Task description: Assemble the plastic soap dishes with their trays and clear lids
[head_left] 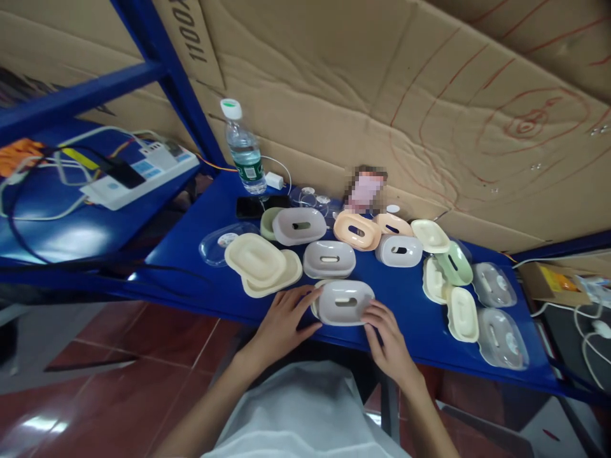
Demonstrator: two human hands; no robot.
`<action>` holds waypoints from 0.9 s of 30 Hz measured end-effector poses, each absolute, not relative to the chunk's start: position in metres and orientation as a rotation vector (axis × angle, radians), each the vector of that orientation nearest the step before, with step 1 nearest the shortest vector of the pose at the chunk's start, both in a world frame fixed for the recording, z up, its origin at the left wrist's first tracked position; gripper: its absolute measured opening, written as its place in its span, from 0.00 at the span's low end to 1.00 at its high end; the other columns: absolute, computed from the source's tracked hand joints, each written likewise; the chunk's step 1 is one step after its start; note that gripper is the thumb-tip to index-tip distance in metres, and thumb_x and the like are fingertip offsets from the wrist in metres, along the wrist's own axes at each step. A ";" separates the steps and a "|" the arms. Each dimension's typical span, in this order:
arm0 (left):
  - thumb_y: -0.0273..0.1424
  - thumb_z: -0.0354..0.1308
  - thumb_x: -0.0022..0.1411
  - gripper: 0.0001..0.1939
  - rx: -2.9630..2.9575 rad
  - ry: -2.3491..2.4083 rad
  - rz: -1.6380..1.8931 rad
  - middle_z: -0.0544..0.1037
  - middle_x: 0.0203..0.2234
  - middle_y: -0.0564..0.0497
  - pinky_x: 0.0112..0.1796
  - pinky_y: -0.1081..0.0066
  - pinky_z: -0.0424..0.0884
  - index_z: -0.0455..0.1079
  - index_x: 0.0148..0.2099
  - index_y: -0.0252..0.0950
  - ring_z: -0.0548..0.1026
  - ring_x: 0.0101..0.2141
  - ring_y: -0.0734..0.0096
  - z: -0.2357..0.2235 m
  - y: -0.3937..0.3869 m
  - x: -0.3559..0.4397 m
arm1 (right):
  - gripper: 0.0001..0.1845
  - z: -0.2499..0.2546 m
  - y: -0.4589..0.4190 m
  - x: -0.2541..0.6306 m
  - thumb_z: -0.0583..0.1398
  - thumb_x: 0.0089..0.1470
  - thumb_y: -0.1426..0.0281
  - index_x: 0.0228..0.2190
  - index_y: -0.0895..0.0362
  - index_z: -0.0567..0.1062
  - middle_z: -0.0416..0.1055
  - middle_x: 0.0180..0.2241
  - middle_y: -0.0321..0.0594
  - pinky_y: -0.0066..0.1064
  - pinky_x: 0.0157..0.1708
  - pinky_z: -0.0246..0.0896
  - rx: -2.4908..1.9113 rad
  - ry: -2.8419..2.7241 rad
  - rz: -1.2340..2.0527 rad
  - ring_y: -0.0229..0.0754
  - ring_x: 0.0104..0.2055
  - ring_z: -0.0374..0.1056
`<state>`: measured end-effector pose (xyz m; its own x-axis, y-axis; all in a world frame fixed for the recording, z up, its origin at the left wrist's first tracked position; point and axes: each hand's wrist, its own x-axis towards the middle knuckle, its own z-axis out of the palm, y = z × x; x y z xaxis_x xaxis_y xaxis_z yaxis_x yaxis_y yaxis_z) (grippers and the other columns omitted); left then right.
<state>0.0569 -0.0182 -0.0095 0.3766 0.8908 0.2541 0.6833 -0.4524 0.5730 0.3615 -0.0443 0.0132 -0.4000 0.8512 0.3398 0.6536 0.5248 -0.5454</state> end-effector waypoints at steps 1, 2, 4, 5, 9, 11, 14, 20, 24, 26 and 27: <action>0.35 0.69 0.67 0.40 2.279 1.359 0.759 0.74 0.64 0.42 0.60 0.53 0.70 0.57 0.75 0.46 0.74 0.62 0.50 -0.009 -0.018 0.057 | 0.14 0.010 -0.044 0.359 0.61 0.69 0.72 0.55 0.51 0.76 0.77 0.55 0.47 0.53 0.64 0.71 -1.218 -2.208 0.421 0.54 0.67 0.68; 0.36 0.70 0.66 0.41 2.282 1.350 0.752 0.73 0.65 0.41 0.60 0.52 0.70 0.56 0.75 0.46 0.73 0.63 0.50 -0.009 -0.018 0.057 | 0.16 0.008 -0.044 0.356 0.62 0.69 0.71 0.56 0.51 0.76 0.75 0.56 0.48 0.54 0.64 0.71 -1.225 -2.239 0.405 0.54 0.68 0.67; 0.39 0.71 0.66 0.43 2.274 1.348 0.747 0.72 0.65 0.41 0.60 0.52 0.70 0.55 0.76 0.46 0.73 0.63 0.49 -0.008 -0.018 0.058 | 0.20 0.005 -0.043 0.352 0.62 0.69 0.70 0.61 0.50 0.74 0.73 0.59 0.49 0.54 0.65 0.71 -1.237 -2.298 0.380 0.55 0.69 0.65; 0.40 0.71 0.65 0.43 2.269 1.356 0.745 0.73 0.64 0.42 0.60 0.52 0.70 0.56 0.76 0.46 0.73 0.62 0.50 -0.007 -0.018 0.058 | 0.22 0.004 -0.042 0.351 0.61 0.70 0.71 0.63 0.50 0.74 0.73 0.59 0.49 0.54 0.65 0.71 -1.240 -2.317 0.369 0.54 0.69 0.65; 0.41 0.72 0.64 0.44 2.263 1.417 0.726 0.74 0.62 0.43 0.59 0.52 0.71 0.57 0.75 0.46 0.74 0.59 0.49 -0.008 -0.016 0.060 | 0.25 0.002 -0.038 0.349 0.57 0.71 0.76 0.65 0.47 0.73 0.72 0.60 0.48 0.54 0.67 0.68 -1.219 -2.305 0.341 0.53 0.70 0.64; 0.41 0.72 0.64 0.43 2.253 1.433 0.717 0.75 0.60 0.43 0.58 0.53 0.72 0.57 0.75 0.46 0.75 0.58 0.49 -0.009 -0.014 0.061 | 0.25 0.002 -0.034 0.348 0.57 0.70 0.76 0.64 0.47 0.73 0.72 0.60 0.48 0.54 0.68 0.67 -1.219 -2.292 0.355 0.53 0.71 0.63; 0.42 0.71 0.65 0.41 2.250 1.435 0.716 0.76 0.59 0.43 0.57 0.53 0.72 0.59 0.74 0.44 0.75 0.58 0.49 -0.010 -0.011 0.060 | 0.24 0.002 -0.028 0.347 0.57 0.71 0.75 0.63 0.47 0.74 0.73 0.58 0.47 0.52 0.68 0.68 -1.234 -2.318 0.401 0.52 0.69 0.64; 0.48 0.67 0.67 0.39 2.306 1.407 0.726 0.77 0.59 0.41 0.58 0.52 0.72 0.59 0.74 0.42 0.76 0.58 0.48 -0.007 -0.009 0.060 | 0.22 0.008 -0.024 0.352 0.57 0.72 0.75 0.63 0.48 0.73 0.72 0.59 0.47 0.51 0.69 0.66 -1.206 -2.345 0.449 0.51 0.71 0.62; 0.48 0.63 0.71 0.38 2.349 1.391 0.796 0.74 0.64 0.38 0.61 0.52 0.71 0.58 0.75 0.41 0.73 0.63 0.48 -0.004 -0.010 0.064 | 0.22 0.005 -0.025 0.356 0.56 0.72 0.75 0.62 0.49 0.74 0.70 0.61 0.48 0.52 0.69 0.66 -1.228 -2.280 0.394 0.52 0.74 0.58; 0.46 0.62 0.73 0.33 2.385 1.375 0.791 0.73 0.65 0.38 0.60 0.52 0.71 0.62 0.73 0.40 0.74 0.63 0.49 -0.005 -0.011 0.065 | 0.20 0.003 -0.026 0.357 0.59 0.71 0.72 0.61 0.49 0.74 0.70 0.62 0.48 0.53 0.69 0.66 -1.234 -2.285 0.370 0.53 0.74 0.57; 0.45 0.62 0.73 0.31 2.403 1.369 0.776 0.73 0.65 0.38 0.60 0.52 0.71 0.64 0.71 0.40 0.74 0.62 0.49 -0.005 -0.012 0.066 | 0.19 0.003 -0.026 0.358 0.61 0.71 0.70 0.61 0.49 0.75 0.69 0.63 0.47 0.54 0.69 0.66 -1.235 -2.303 0.360 0.54 0.74 0.57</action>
<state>0.0662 -0.0121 -0.0055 0.4103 0.8551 0.3169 0.7113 -0.5175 0.4756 0.3581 -0.0257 0.0025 -0.4647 0.8324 0.3018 0.7007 0.5541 -0.4495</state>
